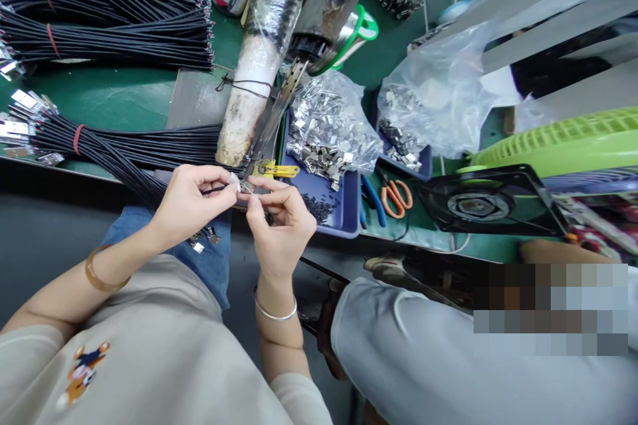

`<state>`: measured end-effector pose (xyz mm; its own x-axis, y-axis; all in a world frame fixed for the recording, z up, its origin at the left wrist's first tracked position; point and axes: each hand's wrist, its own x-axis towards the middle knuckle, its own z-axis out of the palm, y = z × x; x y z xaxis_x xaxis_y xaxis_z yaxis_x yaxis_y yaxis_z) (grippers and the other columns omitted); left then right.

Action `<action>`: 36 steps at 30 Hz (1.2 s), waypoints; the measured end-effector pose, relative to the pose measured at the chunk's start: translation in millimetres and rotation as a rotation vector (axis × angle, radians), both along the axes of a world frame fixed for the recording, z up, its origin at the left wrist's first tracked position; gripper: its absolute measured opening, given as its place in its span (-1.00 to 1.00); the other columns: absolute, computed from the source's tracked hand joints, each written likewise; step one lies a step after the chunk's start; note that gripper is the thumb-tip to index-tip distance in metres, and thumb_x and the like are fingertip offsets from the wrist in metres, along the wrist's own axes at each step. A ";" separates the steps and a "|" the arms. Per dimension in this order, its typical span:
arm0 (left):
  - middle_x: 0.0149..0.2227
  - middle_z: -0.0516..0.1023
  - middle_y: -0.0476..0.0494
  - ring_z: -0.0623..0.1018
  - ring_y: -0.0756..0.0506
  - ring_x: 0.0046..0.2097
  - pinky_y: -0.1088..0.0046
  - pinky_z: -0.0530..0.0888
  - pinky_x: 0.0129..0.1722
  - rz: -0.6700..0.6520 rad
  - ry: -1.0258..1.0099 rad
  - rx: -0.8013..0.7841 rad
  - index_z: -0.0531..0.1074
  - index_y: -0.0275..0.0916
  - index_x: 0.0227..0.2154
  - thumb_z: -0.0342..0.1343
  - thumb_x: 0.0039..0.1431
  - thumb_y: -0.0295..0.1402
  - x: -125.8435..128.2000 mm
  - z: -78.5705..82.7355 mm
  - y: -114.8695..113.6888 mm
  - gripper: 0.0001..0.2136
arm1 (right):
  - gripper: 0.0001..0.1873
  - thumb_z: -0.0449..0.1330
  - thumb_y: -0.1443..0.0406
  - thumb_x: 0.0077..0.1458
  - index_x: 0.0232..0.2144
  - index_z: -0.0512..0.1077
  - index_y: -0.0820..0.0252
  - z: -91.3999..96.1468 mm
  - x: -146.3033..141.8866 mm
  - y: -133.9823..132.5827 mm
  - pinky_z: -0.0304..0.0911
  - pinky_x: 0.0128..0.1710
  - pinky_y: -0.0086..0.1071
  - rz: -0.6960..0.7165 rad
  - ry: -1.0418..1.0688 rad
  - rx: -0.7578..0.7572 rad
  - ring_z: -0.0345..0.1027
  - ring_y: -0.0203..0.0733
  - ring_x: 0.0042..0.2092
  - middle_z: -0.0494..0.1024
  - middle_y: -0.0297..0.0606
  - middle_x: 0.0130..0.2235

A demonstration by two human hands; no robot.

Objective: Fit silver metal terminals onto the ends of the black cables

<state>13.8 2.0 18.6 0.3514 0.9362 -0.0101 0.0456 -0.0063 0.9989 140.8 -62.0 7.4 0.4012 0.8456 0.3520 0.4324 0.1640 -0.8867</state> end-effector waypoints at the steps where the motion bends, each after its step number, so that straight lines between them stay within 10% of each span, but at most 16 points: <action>1: -0.60 0.48 -0.02 0.50 -0.01 -0.49 0.55 0.44 -0.45 0.004 0.003 0.001 0.51 -0.33 -0.57 0.14 -0.01 -0.34 -0.3 0.0 -0.3 -0.84 | -0.87 0.23 0.33 0.12 -0.46 0.38 0.11 0.7 0.0 0.2 0.55 -0.34 -0.38 0.007 0.032 -0.017 0.62 -0.22 -0.32 0.69 -0.23 -0.20; 36: -0.61 0.48 -0.03 0.49 0.00 -0.47 0.57 0.41 -0.49 0.047 0.056 0.017 0.53 -0.31 -0.62 0.20 0.01 -0.36 0.6 -3.3 -2.5 -0.83 | -0.85 0.22 0.42 0.13 -0.44 0.41 0.10 -0.8 6.9 -1.1 0.55 -0.16 -0.29 0.027 -0.245 0.085 0.63 -0.17 -0.18 0.70 -0.27 -0.20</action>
